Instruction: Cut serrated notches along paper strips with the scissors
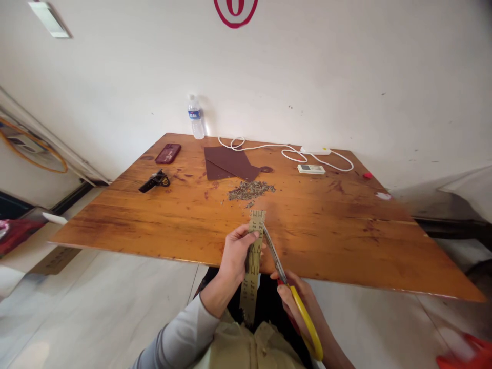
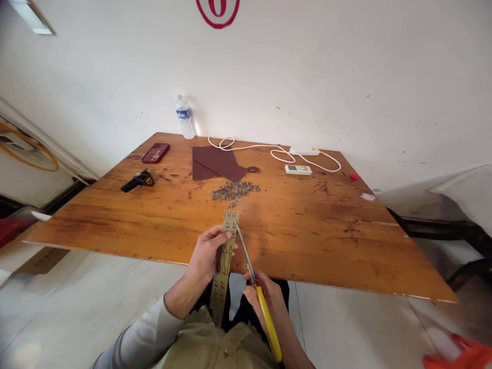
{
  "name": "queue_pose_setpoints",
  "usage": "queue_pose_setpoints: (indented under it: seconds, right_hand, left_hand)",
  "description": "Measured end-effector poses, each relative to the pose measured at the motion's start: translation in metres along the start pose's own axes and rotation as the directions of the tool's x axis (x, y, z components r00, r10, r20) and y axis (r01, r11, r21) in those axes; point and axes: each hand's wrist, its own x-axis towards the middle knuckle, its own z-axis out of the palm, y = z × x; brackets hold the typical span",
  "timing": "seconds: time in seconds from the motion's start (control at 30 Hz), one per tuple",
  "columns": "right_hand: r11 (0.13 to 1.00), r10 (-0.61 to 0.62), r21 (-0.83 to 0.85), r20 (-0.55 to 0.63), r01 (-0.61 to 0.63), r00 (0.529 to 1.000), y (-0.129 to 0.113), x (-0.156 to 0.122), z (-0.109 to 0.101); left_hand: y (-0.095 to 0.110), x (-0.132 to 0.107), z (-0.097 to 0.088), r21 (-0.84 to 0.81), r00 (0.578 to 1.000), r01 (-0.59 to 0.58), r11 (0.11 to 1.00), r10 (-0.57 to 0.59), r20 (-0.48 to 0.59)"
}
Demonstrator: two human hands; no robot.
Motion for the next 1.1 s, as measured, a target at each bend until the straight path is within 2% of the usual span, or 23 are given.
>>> queue_pose_setpoints:
  seconds: [0.1,0.37,0.53,0.67,0.9,1.1]
  right_hand:
    - [0.998,0.056,0.032,0.003,-0.056,0.998,-0.001,0.002,0.002]
    - [0.998,0.056,-0.003,-0.027,-0.056,0.998,0.000,0.012,0.004]
    - [0.981,0.142,0.121,0.097,-0.154,0.985,-0.001,0.010,0.003]
    - [0.968,0.146,0.182,0.163,-0.175,0.976,-0.009,0.006,-0.001]
    - [0.984,0.107,0.123,0.164,-0.128,0.981,-0.003,0.007,-0.020]
    - [0.988,0.137,0.033,0.219,-0.148,0.966,0.006,0.016,-0.033]
  left_hand:
    - [-0.002,0.002,-0.001,-0.019,1.000,0.006,1.000,-0.006,-0.004]
    - [-0.008,0.010,-0.007,-0.026,0.999,0.050,0.998,-0.050,0.003]
    - [-0.011,0.011,-0.007,-0.026,0.999,0.046,0.999,-0.046,-0.015]
    - [-0.013,0.013,-0.009,-0.027,0.999,0.044,0.999,-0.044,-0.016]
    - [-0.007,0.015,-0.010,0.015,1.000,0.020,1.000,-0.020,-0.001]
    - [-0.004,0.015,-0.010,0.016,1.000,0.023,1.000,-0.024,0.019]
